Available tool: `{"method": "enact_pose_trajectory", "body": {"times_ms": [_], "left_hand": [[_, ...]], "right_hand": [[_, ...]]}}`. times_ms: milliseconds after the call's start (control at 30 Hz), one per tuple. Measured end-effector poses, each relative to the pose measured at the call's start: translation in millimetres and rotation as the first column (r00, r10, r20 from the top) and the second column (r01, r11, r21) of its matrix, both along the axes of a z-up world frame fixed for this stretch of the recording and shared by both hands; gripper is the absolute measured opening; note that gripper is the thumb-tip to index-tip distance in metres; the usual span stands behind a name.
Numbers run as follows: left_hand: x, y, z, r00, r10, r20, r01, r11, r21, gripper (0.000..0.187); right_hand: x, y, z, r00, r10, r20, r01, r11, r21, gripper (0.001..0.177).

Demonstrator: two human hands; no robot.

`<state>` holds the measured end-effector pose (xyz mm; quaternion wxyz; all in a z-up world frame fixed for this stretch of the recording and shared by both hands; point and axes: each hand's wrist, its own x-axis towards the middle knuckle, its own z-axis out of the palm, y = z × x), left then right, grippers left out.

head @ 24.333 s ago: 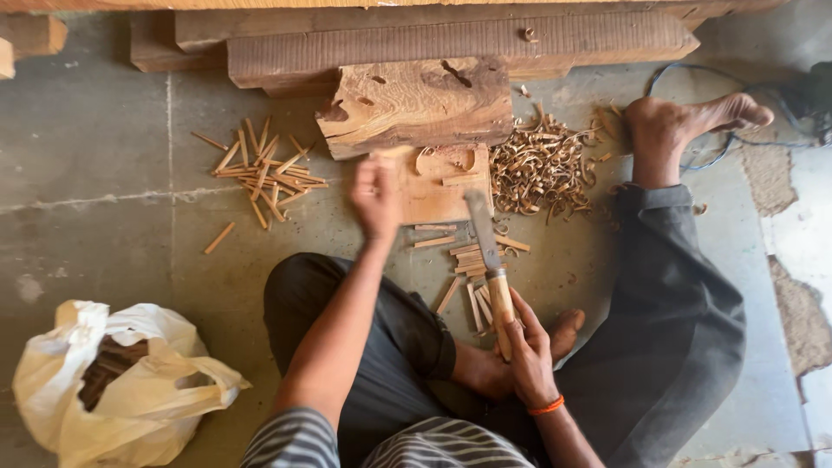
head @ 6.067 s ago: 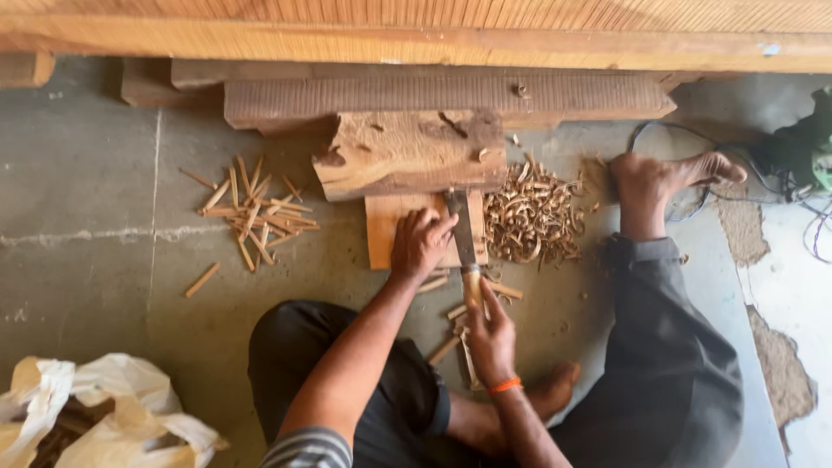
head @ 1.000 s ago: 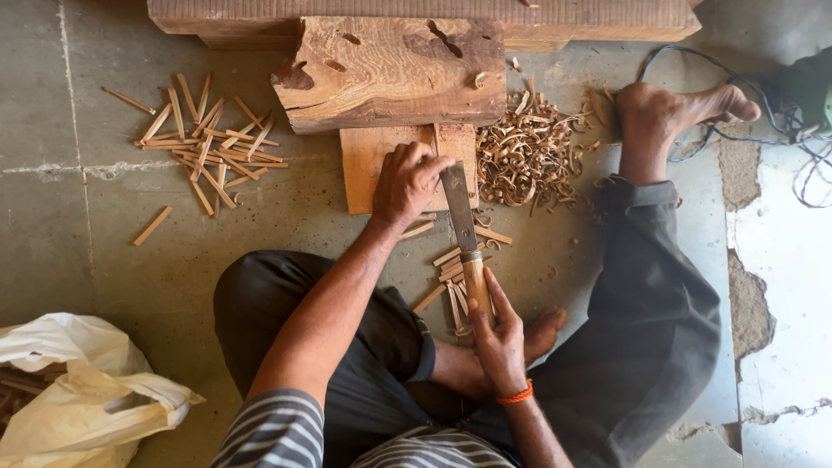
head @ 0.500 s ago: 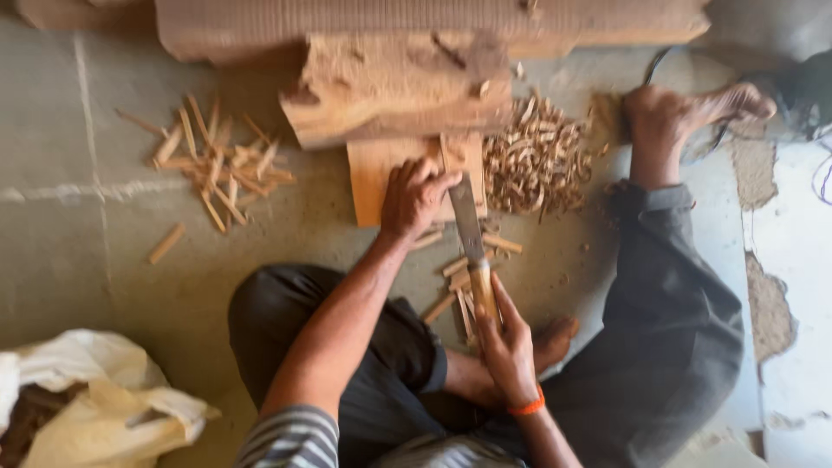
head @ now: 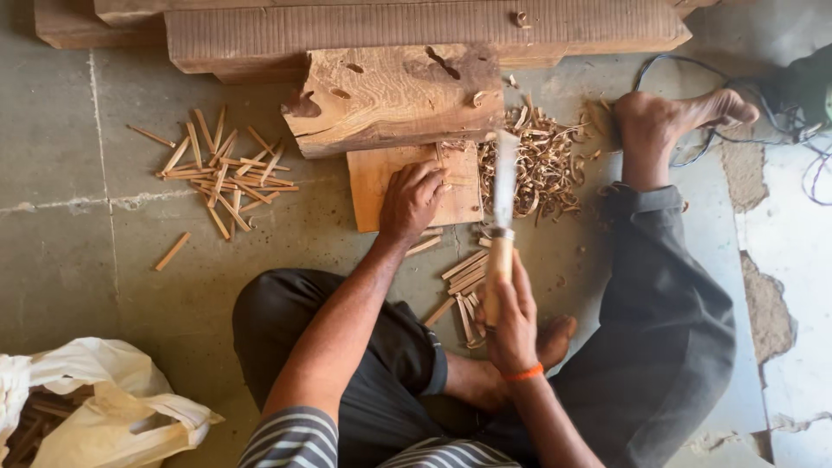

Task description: The person sits on the floor and uses a chisel to carve small wooden sticks. They hold the sticks with their left hand and strike the chisel with their right hand to shave off thin layers of wood, creating wood shavings and small cut pieces.

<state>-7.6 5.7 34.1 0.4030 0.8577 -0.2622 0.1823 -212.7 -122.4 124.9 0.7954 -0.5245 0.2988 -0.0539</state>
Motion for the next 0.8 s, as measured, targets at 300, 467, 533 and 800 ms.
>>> {"method": "enact_pose_trajectory", "body": {"times_ms": [300,467,533,800], "left_hand": [[-4.5,-1.7,-7.2,0.987,-0.029,0.158,-0.008,0.972,0.233,0.033],[5.8,-8.2,-17.4,0.994,-0.083,0.070,0.068,0.977,0.204,0.025],[12.5,-10.7,-24.6,0.986,-0.063,0.155,0.029,0.977,0.211,0.018],[32.5,13.5,-31.2,0.966,-0.257,0.001,0.249,0.937,0.245,0.025]], "right_hand": [[-25.0,-59.4,2.3,0.945,0.327,-0.020,-0.305,0.858,-0.412,0.068],[-31.1,-47.3,-14.8,0.980,0.198,0.016,-0.182,0.925,-0.332,0.062],[-36.1,-45.1,-18.3,0.981,0.190,0.042,-0.166,0.930,-0.328,0.062],[-46.6,-45.1,-12.8,0.986,0.168,0.007,-0.158,0.939,-0.307,0.060]]}}
